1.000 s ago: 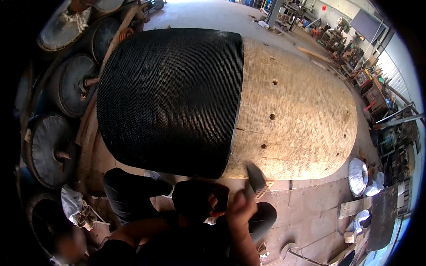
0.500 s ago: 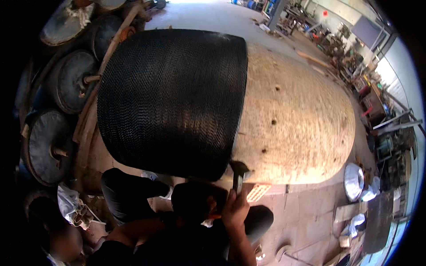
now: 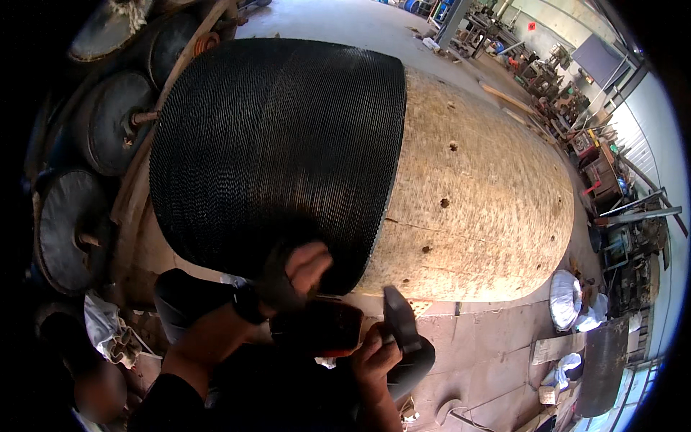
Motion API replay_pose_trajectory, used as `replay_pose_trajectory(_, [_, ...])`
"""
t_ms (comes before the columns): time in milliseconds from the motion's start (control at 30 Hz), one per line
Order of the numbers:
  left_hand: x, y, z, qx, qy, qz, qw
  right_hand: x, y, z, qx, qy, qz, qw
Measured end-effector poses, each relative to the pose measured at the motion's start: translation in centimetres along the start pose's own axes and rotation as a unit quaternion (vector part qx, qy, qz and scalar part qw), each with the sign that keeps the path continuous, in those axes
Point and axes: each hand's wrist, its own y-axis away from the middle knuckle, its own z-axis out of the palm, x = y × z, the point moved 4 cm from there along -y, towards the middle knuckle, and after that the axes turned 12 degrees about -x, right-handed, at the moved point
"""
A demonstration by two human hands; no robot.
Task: The person hammers small nails into a black mesh material wrapped around a large cylindrical wooden object.
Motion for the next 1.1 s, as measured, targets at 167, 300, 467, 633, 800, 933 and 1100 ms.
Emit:
replay_pose_trajectory(167, [-3.9, -4.1, -0.3, 0.092, -0.048, 0.051, 0.993, 3.0, -1.4, 1.9, -0.102, 0.145, 0.109, 0.978])
replay_pose_trajectory(300, [-4.4, -4.8, 0.2, 0.064, -0.05, 0.013, 0.997, 0.8, -0.1, 0.4, -0.046, 0.042, 0.05, 0.997])
replay_pose_trajectory(467, [-4.5, -5.3, 0.4, 0.052, -0.088, -0.021, 0.995, 3.4, -1.7, 2.0, -0.095, 0.158, 0.04, 0.982])
replay_pose_trajectory(633, [-4.6, -6.1, 0.5, 0.044, -0.121, -0.032, 0.991, -1.0, -1.7, 0.3, -0.039, -0.045, 0.033, 0.998])
replay_pose_trajectory(800, [-5.7, -6.6, -0.6, 0.043, -0.131, -0.043, 0.99, 1.5, -1.8, 1.1, -0.071, 0.118, 0.071, 0.988])
replay_pose_trajectory(933, [-6.5, -7.1, -1.2, 0.071, -0.145, -0.035, 0.986, 4.1, 2.4, 1.9, -0.118, 0.084, 0.117, 0.983])
replay_pose_trajectory(1100, [-5.8, -8.1, -2.6, 0.045, -0.187, -0.056, 0.98, 2.4, 3.5, 1.2, -0.116, 0.028, 0.137, 0.983])
